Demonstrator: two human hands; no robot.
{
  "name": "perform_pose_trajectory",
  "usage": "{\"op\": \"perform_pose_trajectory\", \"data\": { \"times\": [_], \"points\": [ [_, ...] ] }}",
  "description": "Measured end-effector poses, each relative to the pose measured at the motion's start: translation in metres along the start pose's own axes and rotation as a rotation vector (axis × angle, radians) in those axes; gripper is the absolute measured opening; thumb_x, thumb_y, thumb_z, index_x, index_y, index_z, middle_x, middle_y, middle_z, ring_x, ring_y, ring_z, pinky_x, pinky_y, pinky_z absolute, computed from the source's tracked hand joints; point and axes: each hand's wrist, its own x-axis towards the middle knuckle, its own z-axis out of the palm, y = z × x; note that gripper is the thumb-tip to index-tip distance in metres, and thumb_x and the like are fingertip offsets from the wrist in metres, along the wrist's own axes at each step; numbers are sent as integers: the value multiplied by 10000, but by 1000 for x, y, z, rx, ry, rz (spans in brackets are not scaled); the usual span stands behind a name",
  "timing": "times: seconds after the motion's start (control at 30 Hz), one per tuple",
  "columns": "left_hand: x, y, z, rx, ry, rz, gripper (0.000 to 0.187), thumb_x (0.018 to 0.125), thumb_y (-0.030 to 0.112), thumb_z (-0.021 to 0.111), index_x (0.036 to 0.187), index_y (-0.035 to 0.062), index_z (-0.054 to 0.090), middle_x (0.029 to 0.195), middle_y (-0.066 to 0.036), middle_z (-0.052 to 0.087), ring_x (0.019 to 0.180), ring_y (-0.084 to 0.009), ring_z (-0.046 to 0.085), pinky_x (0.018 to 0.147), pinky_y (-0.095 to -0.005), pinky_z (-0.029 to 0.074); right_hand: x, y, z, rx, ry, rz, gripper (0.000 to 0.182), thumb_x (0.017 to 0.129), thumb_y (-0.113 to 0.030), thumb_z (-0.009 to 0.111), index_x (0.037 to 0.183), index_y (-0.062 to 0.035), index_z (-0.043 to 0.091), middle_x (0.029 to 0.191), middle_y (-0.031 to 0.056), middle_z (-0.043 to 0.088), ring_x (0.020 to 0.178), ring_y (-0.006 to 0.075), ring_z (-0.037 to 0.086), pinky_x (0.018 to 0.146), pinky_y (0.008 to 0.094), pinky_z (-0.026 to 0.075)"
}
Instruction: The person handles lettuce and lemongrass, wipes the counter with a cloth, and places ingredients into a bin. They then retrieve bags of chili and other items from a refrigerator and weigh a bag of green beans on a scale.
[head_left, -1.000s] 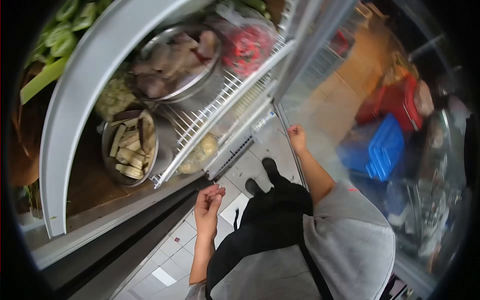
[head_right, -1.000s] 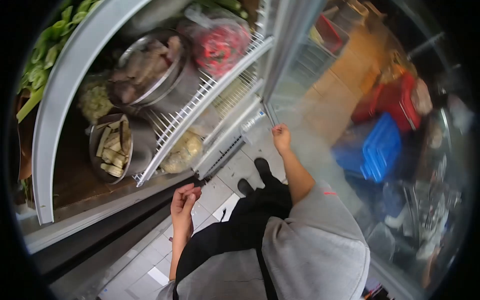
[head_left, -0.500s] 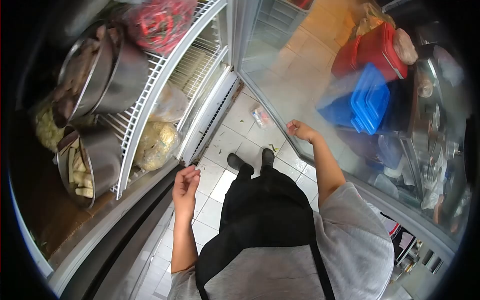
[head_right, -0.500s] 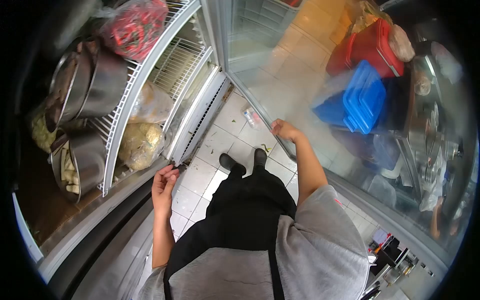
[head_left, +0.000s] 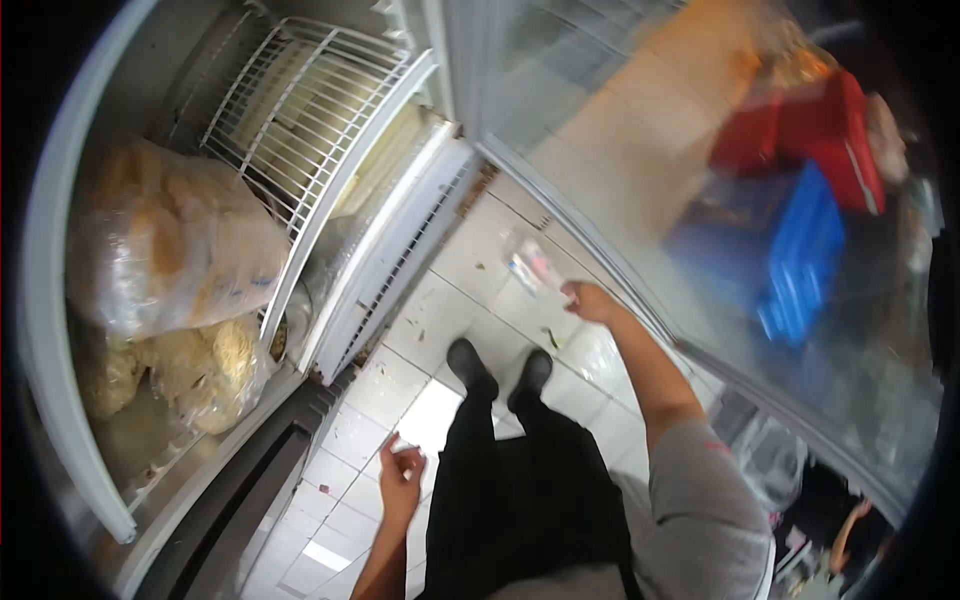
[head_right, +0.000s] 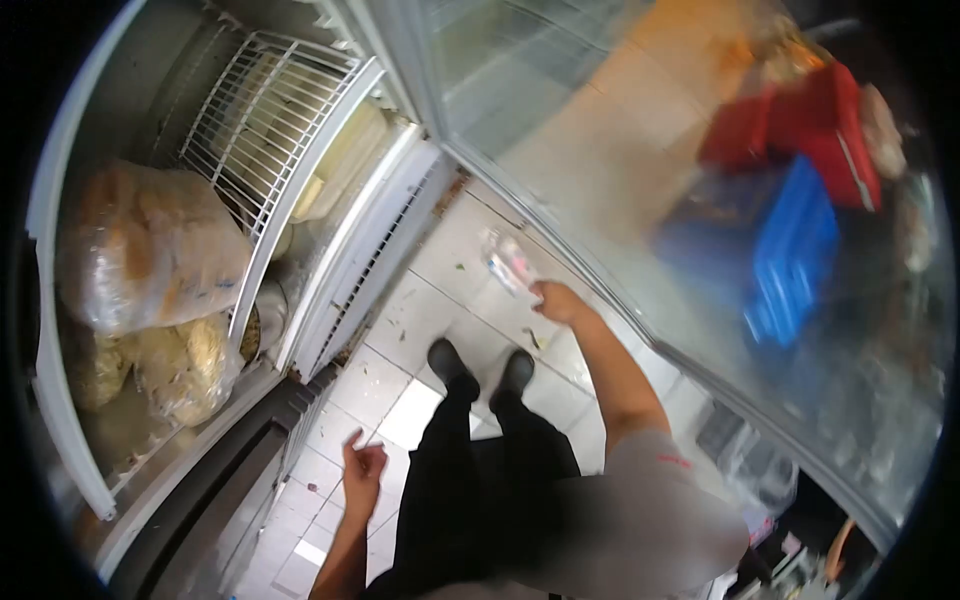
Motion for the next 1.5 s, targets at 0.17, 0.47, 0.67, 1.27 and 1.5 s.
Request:
{"op": "perform_pose_trajectory", "data": {
  "times": [0.17, 0.47, 0.67, 1.27, 1.5],
  "points": [
    [27, -79, 44, 622, -102, 148, 804, 728, 331, 729, 1332, 6, 309, 1270, -190, 444, 1151, -334, 443, 975, -423, 362, 123, 97, 104, -155, 157, 191, 944, 639, -203, 776, 1375, -17, 215, 1395, 231, 294, 1222, 364, 400, 991, 384, 391],
    [89, -105, 58, 892, -56, 183, 762, 656, 372, 740, 1273, 74, 409, 1311, -151, 395, 1245, -349, 342, 1032, -455, 296, 231, 125, 156, -202, 111, 567, 1317, 520, -378, 858, 1430, -60, -39, 1494, 173, 78, 1373, 332, 145, 1011, 624, 256],
    [110, -104, 66, 905, 37, 289, 711, 570, 227, 774, 1200, 92, 474, 1282, -163, 422, 1182, -377, 404, 975, -468, 353, 254, 131, 201, -233, 279, 658, 1295, 519, -379, 846, 1427, -53, -18, 1425, 194, 231, 1315, 345, 266, 955, 616, 310],
    [68, -87, 64, 841, -40, 230, 714, 778, 436, 615, 1347, 102, 341, 1319, -161, 407, 1252, -339, 350, 1038, -534, 235, -9, -222, -27, 590, 442, -598, 975, 565, -113, 747, 1380, 2, 224, 1169, 143, 503, 1124, 283, 482, 961, 382, 375],
    [-22, -6, 16, 741, 231, 468, 720, 772, 368, 640, 1372, 146, 308, 1303, -152, 422, 1224, -310, 396, 1000, -569, 276, -21, -464, -132, -279, 811, -483, 947, 571, -342, 740, 1346, 8, 323, 1114, 179, 524, 1011, 343, 518, 849, 465, 412]
  ]
}}
